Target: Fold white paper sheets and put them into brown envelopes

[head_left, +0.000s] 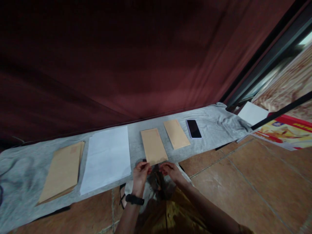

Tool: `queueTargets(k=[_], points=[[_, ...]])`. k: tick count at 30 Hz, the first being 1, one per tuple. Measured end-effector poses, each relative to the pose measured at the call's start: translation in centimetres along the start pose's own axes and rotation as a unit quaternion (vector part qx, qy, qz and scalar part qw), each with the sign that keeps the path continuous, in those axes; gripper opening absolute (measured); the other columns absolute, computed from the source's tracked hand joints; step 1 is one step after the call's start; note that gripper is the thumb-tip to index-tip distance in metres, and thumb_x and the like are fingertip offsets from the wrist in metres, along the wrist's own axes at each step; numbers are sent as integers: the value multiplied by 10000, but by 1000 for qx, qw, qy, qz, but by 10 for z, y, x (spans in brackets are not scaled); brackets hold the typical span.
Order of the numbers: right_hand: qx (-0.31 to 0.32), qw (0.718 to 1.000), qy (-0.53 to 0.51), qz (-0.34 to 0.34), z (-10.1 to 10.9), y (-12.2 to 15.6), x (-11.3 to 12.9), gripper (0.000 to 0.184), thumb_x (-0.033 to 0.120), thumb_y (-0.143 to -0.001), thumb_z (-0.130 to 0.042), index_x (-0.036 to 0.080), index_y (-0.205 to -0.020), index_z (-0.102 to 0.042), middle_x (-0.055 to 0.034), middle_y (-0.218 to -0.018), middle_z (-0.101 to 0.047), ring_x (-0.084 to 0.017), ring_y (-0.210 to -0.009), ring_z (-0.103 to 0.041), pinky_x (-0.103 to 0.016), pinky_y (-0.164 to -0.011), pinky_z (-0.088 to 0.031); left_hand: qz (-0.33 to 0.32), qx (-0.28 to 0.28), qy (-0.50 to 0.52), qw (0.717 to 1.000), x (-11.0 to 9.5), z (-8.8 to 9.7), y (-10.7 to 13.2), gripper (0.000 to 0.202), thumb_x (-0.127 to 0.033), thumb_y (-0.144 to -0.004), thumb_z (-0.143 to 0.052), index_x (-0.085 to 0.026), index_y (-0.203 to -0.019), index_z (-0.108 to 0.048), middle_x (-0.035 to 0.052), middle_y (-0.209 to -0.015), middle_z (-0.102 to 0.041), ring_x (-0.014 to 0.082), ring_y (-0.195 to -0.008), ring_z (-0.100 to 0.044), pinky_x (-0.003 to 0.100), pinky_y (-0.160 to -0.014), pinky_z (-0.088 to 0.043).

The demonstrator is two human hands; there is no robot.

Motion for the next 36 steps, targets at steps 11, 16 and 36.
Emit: queueTargets(k=[11, 16, 36], points=[[-26, 783, 517, 344, -15, 16, 14, 564, 242, -979, -476, 139, -1530, -406, -129, -1592, -398, -283, -1474, -338, -517, -1204, -329, -116, -61, -319, 939, -18, 0, 16, 170, -247, -865, -600, -200, -1029, -597, 9, -717, -678, 185, -618, -649, 283, -572, -456], [-13, 760, 552, 342, -15, 11, 2, 592, 223, -968, -475, 144, -1548, -382, -118, -1623, -340, -268, -1490, -312, -495, -1221, -302, -335, -35, -457, 823, -26, -27, 46, 294, -289, -992, -411, -186, -1150, -636, 124, -1156, -707, 248, -1108, -661, 410, -958, -530], [-33, 764, 563, 314, 19, 21, 4, 591, 215, -1015, -448, 158, -1583, -293, -111, -1602, -378, -251, -1470, -363, -508, -1244, -196, -405, 5, -579, 707, 26, -32, 68, 717, -348, -971, -423, -92, -1594, -174, 193, -1626, -308, 302, -1522, -265, 509, -1219, -319]])
Point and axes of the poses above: each hand's wrist, its own y-axis away from the middle knuckle, its own z-axis out of the back of the hand, x = y × z, the point moved 5 cm from there along -y, towards the middle knuckle
